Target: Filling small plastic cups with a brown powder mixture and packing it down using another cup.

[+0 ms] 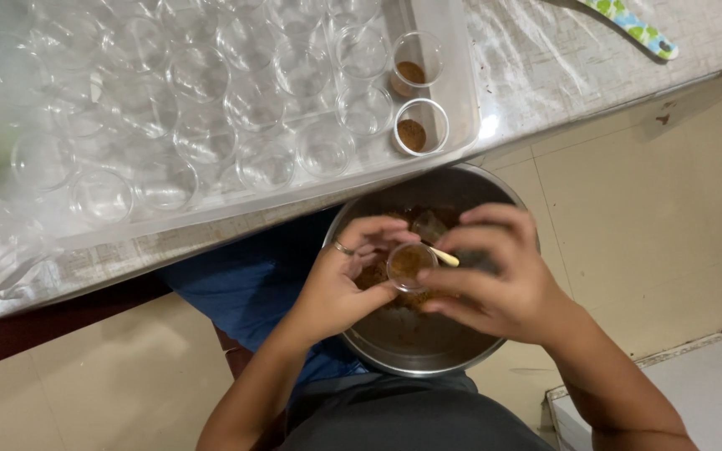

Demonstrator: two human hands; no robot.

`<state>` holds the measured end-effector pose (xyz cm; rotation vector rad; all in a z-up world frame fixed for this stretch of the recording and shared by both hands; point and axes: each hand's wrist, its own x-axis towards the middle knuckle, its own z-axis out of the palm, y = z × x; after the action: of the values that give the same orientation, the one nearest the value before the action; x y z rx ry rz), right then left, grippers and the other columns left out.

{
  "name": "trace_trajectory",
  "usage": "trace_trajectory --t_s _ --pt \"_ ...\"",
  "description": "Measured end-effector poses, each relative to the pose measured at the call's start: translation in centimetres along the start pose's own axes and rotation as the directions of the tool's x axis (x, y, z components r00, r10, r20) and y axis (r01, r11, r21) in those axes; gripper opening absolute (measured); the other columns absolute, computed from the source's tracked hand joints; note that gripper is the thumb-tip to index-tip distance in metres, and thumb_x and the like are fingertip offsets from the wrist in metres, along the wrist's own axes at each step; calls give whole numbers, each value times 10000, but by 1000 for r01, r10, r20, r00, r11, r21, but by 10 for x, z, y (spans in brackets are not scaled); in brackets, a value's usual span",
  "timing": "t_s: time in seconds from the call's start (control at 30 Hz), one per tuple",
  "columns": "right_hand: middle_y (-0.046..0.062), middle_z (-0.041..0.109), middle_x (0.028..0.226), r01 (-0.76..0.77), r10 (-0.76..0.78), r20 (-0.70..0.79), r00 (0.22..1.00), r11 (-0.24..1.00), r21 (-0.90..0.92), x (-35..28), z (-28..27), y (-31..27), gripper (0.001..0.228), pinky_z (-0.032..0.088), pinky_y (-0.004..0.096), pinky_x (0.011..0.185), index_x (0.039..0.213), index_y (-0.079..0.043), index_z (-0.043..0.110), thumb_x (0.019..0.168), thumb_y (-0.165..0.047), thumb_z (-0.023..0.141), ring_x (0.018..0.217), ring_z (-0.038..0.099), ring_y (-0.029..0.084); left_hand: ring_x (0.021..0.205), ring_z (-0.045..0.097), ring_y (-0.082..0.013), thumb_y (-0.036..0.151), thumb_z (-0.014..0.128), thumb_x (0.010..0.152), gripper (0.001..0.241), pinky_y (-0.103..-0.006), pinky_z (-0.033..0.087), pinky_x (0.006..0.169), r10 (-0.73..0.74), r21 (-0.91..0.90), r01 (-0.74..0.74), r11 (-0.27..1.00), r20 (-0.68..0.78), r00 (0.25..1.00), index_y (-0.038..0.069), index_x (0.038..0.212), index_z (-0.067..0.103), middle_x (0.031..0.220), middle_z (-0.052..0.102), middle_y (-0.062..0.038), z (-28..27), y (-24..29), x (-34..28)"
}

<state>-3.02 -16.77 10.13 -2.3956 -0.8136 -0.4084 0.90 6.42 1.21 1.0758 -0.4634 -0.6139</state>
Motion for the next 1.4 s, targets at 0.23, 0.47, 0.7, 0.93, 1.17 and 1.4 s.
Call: trace_trajectory --t_s 0.23,0.47,0.7,0.93,1.17,1.4 --pt "-14 644 1076 140 -140 5 990 982 -126 18 -23 4 252 452 478 969 950 -183 807 702 -193 848 1152 536 298 1241 625 -198 -94 750 842 765 -380 520 1103 42 10 -42 999 -90 995 75 1496 390 1447 580 -143 8 19 4" --pt "112 563 935 142 -295 -280 913 876 -460 92 -74 61 204 430 463 803 886 -57 772 838 -163 941 947 526 303 1181 630 -190 -69 774 853 653 -378 533 1078 44 109 -28 994 -155 987 56 1425 486 1439 561 -111 5 13 -2" --pt "56 691 1059 227 -272 -174 946 944 -241 146 -45 116 159 495 281 817 1114 -6 716 972 50 761 979 654 165 1171 656 -195 -45 767 873 561 -373 543 1071 36 133 -16 991 -152 988 62 1377 545 1371 613 -108 3 19 -8" --pt "45 642 869 198 -270 -159 950 911 -363 159 -39 105 147 431 396 825 952 -40 751 896 -1 881 853 599 219 1186 654 -192 -30 767 891 539 -379 542 1099 85 172 -69 983 -89 992 61 1374 548 1356 610 -101 0 20 -9" --pt "36 648 846 200 -234 -81 969 933 -300 160 -40 112 110 444 343 758 970 -41 791 917 6 875 812 610 180 1176 658 -200 -25 757 907 545 -379 544 1098 99 209 -79 975 -86 991 53 1399 533 1348 626 -114 0 18 -9" --pt "49 666 812 176 -179 13 984 944 -278 169 -46 100 113 468 342 683 961 -46 827 880 -41 906 773 624 189 1152 647 -179 7 741 904 677 -366 550 1054 78 185 -55 981 -122 989 83 1481 394 1345 614 -109 1 23 -7"
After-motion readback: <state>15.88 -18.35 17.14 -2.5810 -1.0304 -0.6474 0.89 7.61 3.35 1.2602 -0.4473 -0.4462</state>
